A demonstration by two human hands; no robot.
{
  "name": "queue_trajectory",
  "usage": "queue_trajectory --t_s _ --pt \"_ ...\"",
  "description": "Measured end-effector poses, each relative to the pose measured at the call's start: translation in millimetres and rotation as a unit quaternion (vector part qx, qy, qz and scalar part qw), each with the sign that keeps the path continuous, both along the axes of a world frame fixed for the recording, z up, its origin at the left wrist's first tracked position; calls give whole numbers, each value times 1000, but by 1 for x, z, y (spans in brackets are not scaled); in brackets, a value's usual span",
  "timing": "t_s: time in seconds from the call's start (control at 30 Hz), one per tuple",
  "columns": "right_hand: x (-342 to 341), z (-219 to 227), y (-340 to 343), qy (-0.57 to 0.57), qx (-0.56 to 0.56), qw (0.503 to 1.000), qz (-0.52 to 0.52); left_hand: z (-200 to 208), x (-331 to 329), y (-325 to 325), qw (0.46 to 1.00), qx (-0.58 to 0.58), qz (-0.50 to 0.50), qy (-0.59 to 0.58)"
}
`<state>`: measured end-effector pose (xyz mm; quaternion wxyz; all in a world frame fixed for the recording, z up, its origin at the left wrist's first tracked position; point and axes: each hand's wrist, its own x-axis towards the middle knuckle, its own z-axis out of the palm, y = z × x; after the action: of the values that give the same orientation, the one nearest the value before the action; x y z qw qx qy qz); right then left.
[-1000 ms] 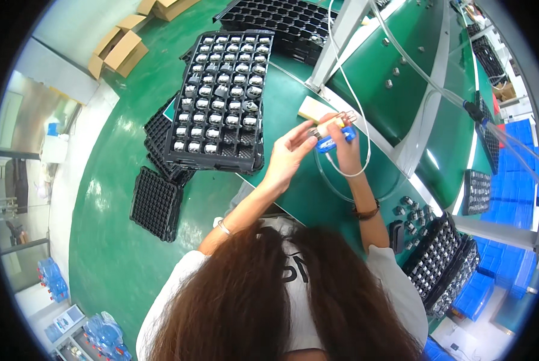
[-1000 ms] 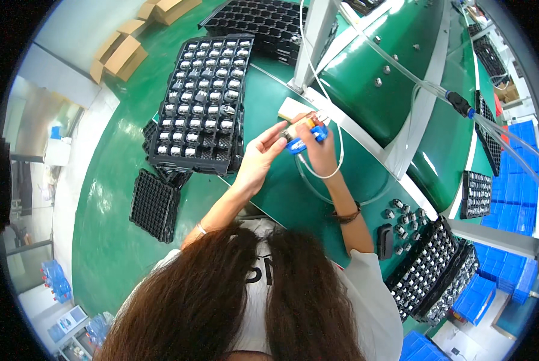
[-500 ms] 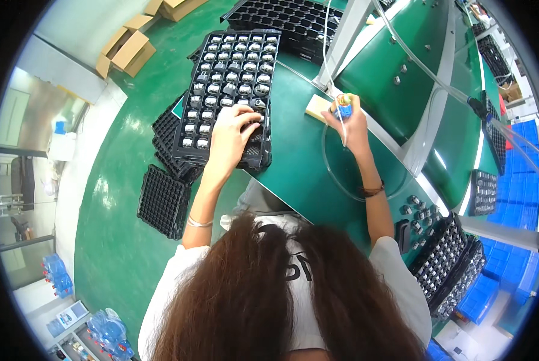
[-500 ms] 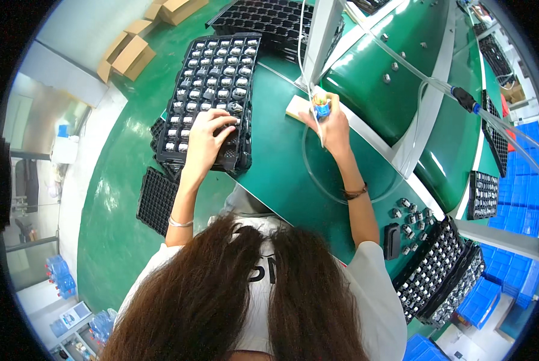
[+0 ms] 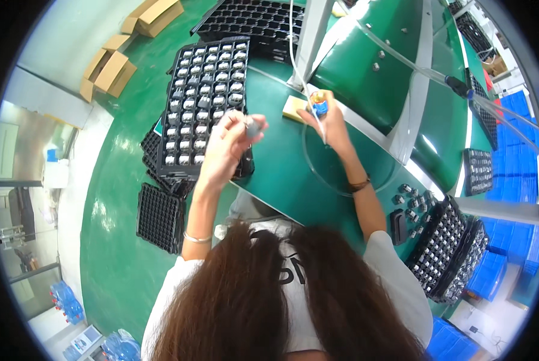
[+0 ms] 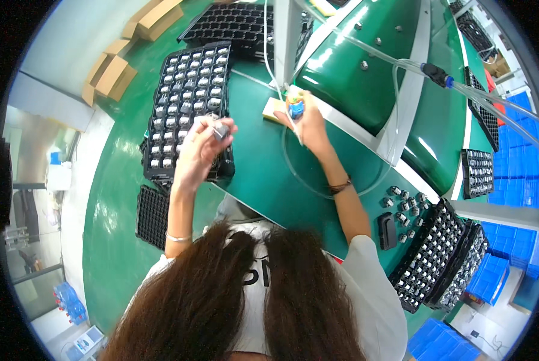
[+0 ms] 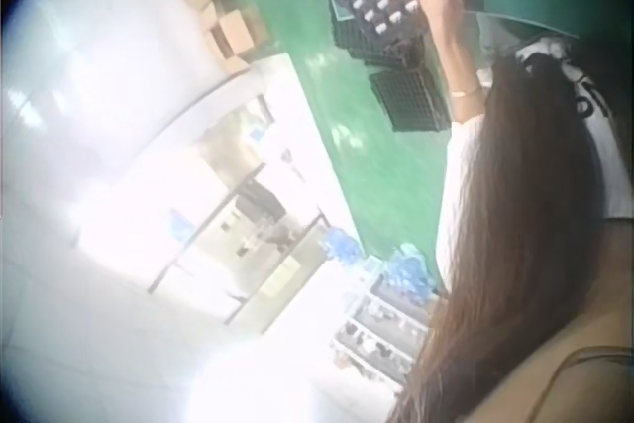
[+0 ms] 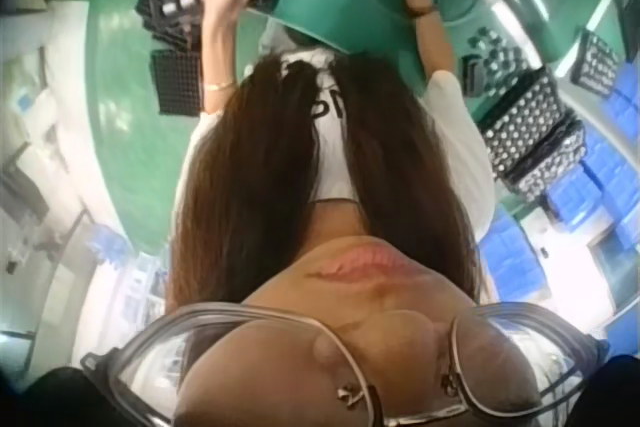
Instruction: Assembling small electronic components into a storage tray and using a specialized tool.
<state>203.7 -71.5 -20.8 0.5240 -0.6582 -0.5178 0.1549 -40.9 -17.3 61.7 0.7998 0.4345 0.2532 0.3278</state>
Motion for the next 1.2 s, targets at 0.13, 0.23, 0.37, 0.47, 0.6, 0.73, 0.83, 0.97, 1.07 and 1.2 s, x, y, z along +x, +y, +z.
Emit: queue_trajectory --t_s 0.13,0.23,0.37,0.47,0.6,0.73,0.83,0.97,1.07,1.2 --pt "28 -3 24 -44 59 993 -91 -15 10 -23 995 -95 -7 -14" --pt "103 -16 34 8 77 977 -200 -27 17 -36 992 -120 -9 -24" --pt "176 -25 35 -119 44 938 -322 -37 21 -38 989 -143 -16 -15" --pt "191 -35 35 -145 -8 930 -338 -40 23 -37 988 -156 -10 -22" --pt "188 -30 33 -148 -54 925 -346 -44 29 -37 990 -143 -11 -9" --pt "152 -15 21 -21 108 941 -321 -48 43 -35 996 -91 6 8" --pt "68 25 -4 276 83 954 -83 -57 52 -34 997 -61 36 16" --pt "-11 37 -26 334 43 940 58 -52 61 -38 998 -35 40 16" --pt "-35 38 -35 315 29 942 113 -49 61 -42 998 -30 39 24" --pt "-43 30 -36 317 64 939 117 -49 57 -43 999 -5 35 31"
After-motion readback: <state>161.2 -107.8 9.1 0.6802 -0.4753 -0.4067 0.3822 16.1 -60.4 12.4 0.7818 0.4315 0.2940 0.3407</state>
